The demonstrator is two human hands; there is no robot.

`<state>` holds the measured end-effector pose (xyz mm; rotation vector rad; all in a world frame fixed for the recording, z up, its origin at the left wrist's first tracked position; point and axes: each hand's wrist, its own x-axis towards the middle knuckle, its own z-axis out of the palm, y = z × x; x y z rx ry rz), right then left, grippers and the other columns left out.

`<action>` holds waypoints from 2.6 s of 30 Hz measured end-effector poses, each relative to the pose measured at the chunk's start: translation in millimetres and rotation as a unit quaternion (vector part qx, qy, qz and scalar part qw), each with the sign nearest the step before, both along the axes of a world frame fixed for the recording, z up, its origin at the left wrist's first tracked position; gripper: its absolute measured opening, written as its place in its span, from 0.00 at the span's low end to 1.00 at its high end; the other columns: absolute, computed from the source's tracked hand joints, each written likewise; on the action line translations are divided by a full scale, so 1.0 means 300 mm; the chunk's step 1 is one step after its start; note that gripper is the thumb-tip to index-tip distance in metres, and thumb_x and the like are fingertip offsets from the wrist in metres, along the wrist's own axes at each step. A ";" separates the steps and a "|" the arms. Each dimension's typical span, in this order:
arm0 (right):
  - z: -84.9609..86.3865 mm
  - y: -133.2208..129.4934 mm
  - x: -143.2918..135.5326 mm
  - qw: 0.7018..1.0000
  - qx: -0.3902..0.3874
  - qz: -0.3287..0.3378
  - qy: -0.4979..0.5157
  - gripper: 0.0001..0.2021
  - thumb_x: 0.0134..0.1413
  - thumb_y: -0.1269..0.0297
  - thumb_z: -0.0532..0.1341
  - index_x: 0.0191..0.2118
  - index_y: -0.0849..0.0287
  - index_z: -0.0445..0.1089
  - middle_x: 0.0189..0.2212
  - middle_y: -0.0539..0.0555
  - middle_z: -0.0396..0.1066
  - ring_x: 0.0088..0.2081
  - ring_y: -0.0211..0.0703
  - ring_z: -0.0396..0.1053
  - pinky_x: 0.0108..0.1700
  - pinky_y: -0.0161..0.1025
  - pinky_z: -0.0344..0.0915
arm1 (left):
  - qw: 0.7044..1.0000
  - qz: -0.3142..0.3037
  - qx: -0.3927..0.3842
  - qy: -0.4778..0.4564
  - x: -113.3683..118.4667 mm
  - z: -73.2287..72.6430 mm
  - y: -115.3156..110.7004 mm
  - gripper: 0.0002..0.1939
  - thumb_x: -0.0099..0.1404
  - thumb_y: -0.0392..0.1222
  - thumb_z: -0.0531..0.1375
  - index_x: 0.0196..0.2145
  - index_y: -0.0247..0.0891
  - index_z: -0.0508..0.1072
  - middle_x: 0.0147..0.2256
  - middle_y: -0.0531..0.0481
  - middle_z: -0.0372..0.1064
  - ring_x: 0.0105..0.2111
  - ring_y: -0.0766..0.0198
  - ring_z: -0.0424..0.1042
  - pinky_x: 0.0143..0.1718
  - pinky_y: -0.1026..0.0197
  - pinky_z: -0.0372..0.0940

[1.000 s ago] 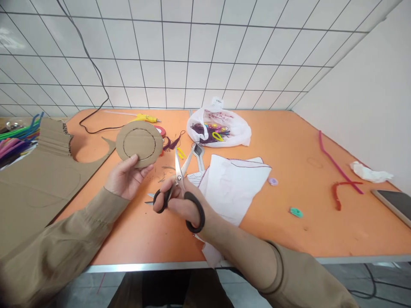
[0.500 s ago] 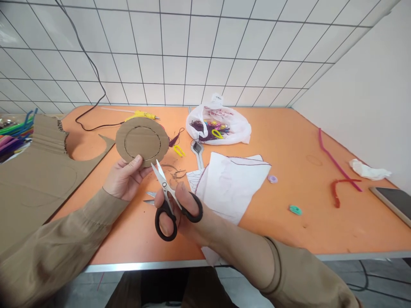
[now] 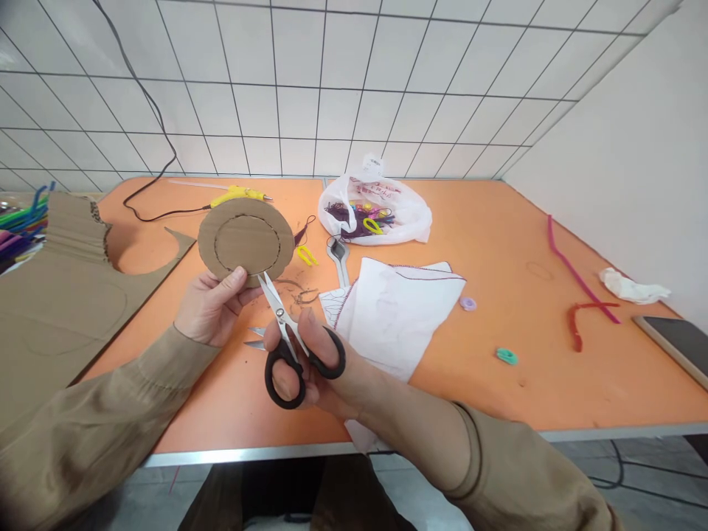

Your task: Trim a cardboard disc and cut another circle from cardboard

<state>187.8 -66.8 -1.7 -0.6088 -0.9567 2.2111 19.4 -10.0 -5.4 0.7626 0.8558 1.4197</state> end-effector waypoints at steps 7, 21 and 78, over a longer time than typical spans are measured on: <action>0.003 -0.001 0.002 1.000 -0.003 -0.007 -0.007 0.29 0.50 0.32 0.55 0.37 0.58 0.63 0.15 0.42 0.58 0.15 0.29 0.45 0.18 0.32 0.40 | 1.000 -0.002 0.007 0.004 -0.001 -0.007 0.000 0.15 0.44 0.44 0.74 0.30 0.36 0.79 0.35 0.45 0.79 0.38 0.55 0.78 0.36 0.59 0.74; 0.005 0.001 0.000 1.000 -0.012 -0.009 -0.009 0.28 0.51 0.33 0.54 0.36 0.58 0.63 0.14 0.41 0.58 0.13 0.27 0.43 0.17 0.30 0.40 | 1.000 0.003 0.009 0.019 -0.001 -0.009 0.000 0.15 0.43 0.44 0.74 0.28 0.37 0.80 0.34 0.46 0.79 0.39 0.50 0.78 0.39 0.52 0.75; -0.013 0.008 -0.001 1.000 0.003 -0.015 0.019 0.25 0.51 0.38 0.59 0.31 0.58 0.63 0.11 0.39 0.52 0.15 0.29 0.43 0.19 0.31 0.45 | 0.999 0.039 0.015 -0.003 -0.006 -0.037 0.024 0.15 0.41 0.43 0.75 0.28 0.37 0.80 0.31 0.48 0.79 0.33 0.57 0.78 0.33 0.60 0.75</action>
